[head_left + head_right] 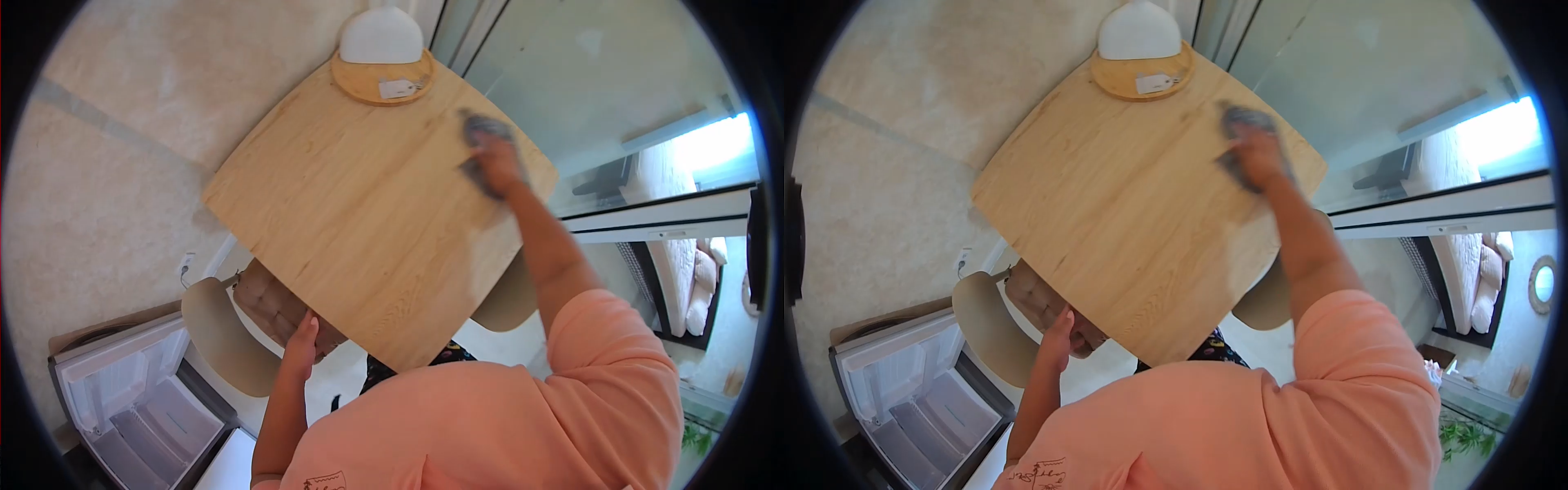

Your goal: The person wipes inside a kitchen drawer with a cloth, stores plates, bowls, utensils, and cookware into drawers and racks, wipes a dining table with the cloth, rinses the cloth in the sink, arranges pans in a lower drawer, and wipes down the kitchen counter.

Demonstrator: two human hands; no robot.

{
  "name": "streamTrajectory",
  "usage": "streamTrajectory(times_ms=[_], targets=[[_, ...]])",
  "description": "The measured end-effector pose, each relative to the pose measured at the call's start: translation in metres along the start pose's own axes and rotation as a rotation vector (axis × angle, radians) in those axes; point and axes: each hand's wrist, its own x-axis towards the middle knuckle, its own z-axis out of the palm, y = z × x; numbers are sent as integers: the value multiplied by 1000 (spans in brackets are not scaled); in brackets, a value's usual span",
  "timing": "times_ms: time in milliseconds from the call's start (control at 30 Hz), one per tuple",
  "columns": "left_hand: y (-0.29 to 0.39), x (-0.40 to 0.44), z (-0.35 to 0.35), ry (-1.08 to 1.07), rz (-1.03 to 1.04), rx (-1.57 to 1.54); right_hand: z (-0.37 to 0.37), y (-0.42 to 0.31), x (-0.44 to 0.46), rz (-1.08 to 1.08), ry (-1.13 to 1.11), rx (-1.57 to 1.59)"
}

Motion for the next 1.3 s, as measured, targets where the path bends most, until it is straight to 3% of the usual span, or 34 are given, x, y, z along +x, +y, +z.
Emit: streamTrajectory(times_ms=[67,133,167,200,233,267,300,333,400,500,567,733,833,900,1000,1133,1300], targets=[[12,5,-13,52,168,-44,-7,5,2,101,2,-50],[23,5,-21,0,169,-62,-10,-18,-13,318,-81,0],[28,6,-24,-51,184,-75,-19,-57,-28,164,-136,120],[30,8,-27,-64,193,-84,-18,-106,-49,-52,-235,-45],[30,9,-29,-128,204,-70,-14,-161,-84,-141,-187,14],[29,9,-31,-191,215,-55,-17,-214,-112,-190,-317,164],[29,7,-33,-203,230,-98,-56,-270,-120,-204,-626,189],[22,10,-41,-215,238,-103,-63,-308,-137,-329,-625,134],[10,22,-58,-234,108,-64,-47,-333,-151,-607,-442,375],[32,11,-71,-133,180,-113,-44,-330,-50,-554,-644,152],[26,22,-79,-111,154,-139,-10,-310,-1,-460,-283,195],[27,41,-83,-89,140,-149,11,-298,135,-364,-251,112],[40,49,-71,-66,258,-115,32,-301,192,-313,-212,125],[60,50,-62,31,551,107,46,-298,218,-330,-96,137],[75,53,-60,47,566,176,38,-291,199,-355,-157,160],[61,66,-62,90,575,235,8,-260,81,-235,-226,118],[62,71,-62,33,575,229,10,-262,93,-187,-251,108]])
